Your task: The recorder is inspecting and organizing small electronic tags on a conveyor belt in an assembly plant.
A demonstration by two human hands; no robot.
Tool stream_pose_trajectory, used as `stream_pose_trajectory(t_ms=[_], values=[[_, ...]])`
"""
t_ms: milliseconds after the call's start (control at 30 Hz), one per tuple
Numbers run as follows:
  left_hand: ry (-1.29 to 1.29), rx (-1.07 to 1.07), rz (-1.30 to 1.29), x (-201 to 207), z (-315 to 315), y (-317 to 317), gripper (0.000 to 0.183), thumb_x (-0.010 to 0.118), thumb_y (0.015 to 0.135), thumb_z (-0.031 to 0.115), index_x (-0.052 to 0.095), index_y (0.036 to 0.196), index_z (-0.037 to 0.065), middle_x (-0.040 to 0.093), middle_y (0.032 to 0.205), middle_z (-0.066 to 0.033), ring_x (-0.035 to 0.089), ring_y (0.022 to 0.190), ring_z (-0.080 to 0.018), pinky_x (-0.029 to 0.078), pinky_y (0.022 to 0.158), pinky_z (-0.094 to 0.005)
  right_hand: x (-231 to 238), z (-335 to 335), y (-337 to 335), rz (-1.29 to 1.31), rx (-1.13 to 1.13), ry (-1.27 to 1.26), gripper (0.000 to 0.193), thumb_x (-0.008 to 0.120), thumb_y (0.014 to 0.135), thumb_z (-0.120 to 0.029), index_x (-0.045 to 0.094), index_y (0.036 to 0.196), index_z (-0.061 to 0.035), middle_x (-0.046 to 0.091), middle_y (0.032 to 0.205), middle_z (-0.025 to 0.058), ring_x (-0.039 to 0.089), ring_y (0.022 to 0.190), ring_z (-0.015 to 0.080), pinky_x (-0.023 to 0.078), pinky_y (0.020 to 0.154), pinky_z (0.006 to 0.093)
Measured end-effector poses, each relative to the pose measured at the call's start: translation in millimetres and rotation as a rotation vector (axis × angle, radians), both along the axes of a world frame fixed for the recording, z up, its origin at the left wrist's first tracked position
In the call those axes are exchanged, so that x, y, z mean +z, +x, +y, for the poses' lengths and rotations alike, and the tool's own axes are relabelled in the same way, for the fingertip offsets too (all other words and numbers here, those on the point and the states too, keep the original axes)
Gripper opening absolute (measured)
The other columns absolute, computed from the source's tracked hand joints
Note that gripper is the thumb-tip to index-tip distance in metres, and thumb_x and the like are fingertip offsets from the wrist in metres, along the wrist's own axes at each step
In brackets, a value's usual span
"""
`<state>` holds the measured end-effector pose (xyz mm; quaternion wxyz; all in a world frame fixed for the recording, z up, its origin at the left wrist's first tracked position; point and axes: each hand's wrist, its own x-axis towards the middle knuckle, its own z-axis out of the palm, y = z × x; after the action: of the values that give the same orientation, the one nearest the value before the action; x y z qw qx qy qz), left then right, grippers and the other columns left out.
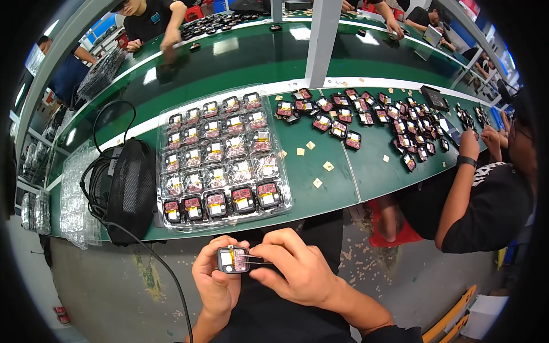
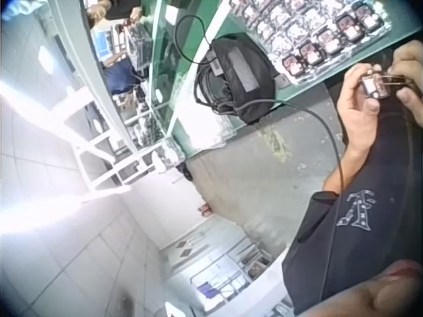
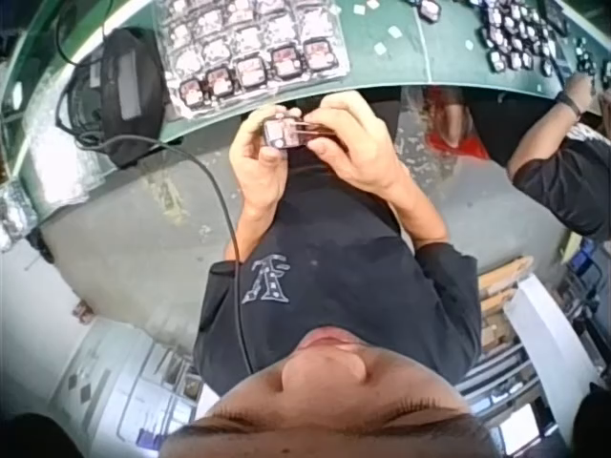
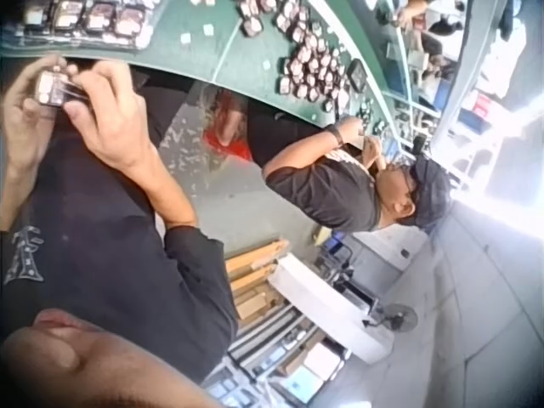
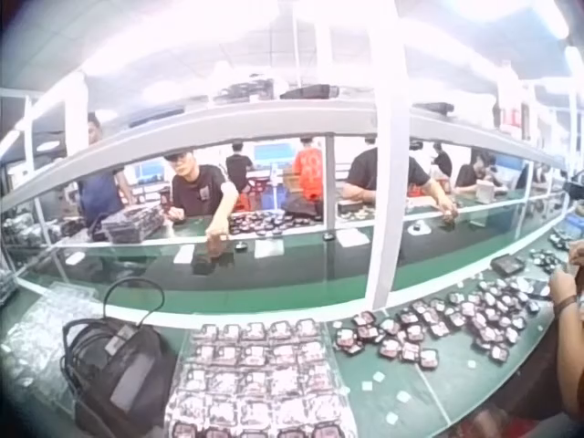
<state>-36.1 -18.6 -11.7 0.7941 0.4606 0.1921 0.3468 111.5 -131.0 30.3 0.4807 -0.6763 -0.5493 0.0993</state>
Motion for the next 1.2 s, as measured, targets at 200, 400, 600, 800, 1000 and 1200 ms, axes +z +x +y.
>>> stream_pose_trajectory(t_ms=[200,400,600,800,1000,1200], values=[[-0.008,-0.012,-0.011,2.6,0.0,-2.8,0.076,0.080,0.083,0.052,0.060,0.129,-0.004,0.056,0.136,-0.0169,0.068,0.116,-0.0319,0.057,0.101,-0.0441,-7.8,0.9,2.0,-0.484,-0.124,0.117,0.032,0.087,0.077,-0.016,0.075,0.105,-0.0057,0.065,0.089,0.0028,0.058,0.061,0.0139,0.047,0.051,0.0273],[-0.003,-0.044,0.004,-0.3,1.2,-1.9,0.076,0.081,0.083,0.050,0.060,0.130,-0.005,0.053,0.140,-0.0169,0.068,0.116,-0.0314,0.057,0.103,-0.0439,-12.9,2.9,2.0,-0.530,-0.132,0.149,0.029,0.086,0.078,-0.014,0.076,0.103,-0.0040,0.066,0.085,0.0020,0.057,0.058,0.0134,0.046,0.050,0.0268],[0.004,-0.043,0.040,3.6,5.4,0.7,0.076,0.081,0.083,0.051,0.061,0.130,-0.006,0.053,0.141,-0.0172,0.069,0.114,-0.0317,0.058,0.101,-0.0427,-12.1,6.0,10.8,-0.269,-0.070,0.119,0.024,0.086,0.076,-0.009,0.073,0.096,-0.0042,0.068,0.084,0.0049,0.068,0.063,0.0182,0.053,0.052,0.0299],[0.019,-0.076,0.048,0.9,4.3,1.5,0.072,0.084,0.085,0.045,0.063,0.132,-0.006,0.052,0.142,-0.0165,0.065,0.119,-0.0289,0.053,0.103,-0.0413,-12.3,3.8,16.4,-0.246,-0.049,0.081,0.023,0.086,0.077,-0.008,0.073,0.096,-0.0045,0.069,0.085,0.0045,0.068,0.063,0.0186,0.052,0.051,0.0293],[0.008,-0.083,0.045,4.0,-0.3,4.8,0.072,0.084,0.085,0.045,0.063,0.132,-0.006,0.052,0.143,-0.0160,0.061,0.123,-0.0240,0.051,0.104,-0.0388,-15.0,-2.0,18.6,-0.210,-0.067,0.106,0.021,0.085,0.078,-0.009,0.073,0.096,-0.0047,0.069,0.085,0.0039,0.067,0.061,0.0176,0.051,0.050,0.0295],[0.003,-0.098,0.036,2.4,-1.7,3.4,0.071,0.084,0.086,0.044,0.064,0.132,-0.006,0.053,0.142,-0.0159,0.059,0.125,-0.0232,0.049,0.105,-0.0383,-16.7,-4.1,15.1,-0.242,-0.071,0.076,0.021,0.085,0.079,-0.009,0.072,0.095,-0.0045,0.069,0.085,0.0041,0.067,0.061,0.0176,0.052,0.050,0.0292]])
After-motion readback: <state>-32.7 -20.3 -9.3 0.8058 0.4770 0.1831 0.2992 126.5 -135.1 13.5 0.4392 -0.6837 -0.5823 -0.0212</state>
